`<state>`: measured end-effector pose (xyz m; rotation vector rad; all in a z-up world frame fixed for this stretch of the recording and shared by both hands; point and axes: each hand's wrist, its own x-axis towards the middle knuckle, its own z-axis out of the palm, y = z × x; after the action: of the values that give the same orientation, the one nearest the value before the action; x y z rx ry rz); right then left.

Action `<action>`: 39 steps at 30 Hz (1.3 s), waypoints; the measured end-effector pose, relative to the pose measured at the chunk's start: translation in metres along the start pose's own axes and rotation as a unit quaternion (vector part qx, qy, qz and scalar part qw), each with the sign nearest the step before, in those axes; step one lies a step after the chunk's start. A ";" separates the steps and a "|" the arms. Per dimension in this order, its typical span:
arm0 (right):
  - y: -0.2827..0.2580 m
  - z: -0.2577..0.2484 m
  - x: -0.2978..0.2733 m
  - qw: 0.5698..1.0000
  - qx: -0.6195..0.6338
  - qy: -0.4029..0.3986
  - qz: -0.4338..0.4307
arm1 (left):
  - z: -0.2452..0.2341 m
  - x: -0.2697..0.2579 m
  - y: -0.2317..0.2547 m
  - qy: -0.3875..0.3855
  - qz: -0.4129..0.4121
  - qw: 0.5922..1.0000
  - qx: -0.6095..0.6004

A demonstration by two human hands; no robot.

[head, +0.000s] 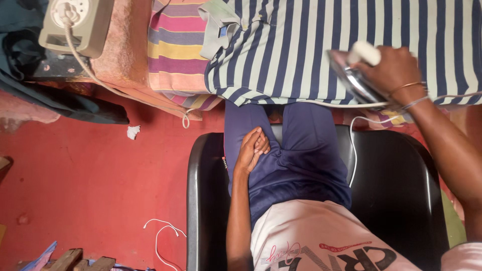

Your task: The person irons a striped shirt laid on a small table using an electric iron. They repeatedly move the iron back and forth over the fabric while holding it in place with the other hand.

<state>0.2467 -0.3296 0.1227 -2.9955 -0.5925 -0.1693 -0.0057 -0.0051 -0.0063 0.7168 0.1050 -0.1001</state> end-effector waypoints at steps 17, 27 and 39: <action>-0.063 -0.003 0.029 0.993 0.065 -0.030 -0.093 | 0.010 0.001 0.009 0.012 -0.018 1.000 0.010; -0.085 0.059 0.154 0.987 0.067 0.121 0.087 | 0.000 -0.001 -0.002 0.021 -0.011 1.000 0.011; -0.070 0.034 0.108 0.989 0.071 -0.012 0.125 | 0.003 -0.008 0.004 -0.010 -0.026 1.000 -0.002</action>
<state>0.3223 -0.2209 0.1065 -2.9011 -0.2146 -0.0715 -0.0128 -0.0034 -0.0007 0.7093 0.1047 -0.1566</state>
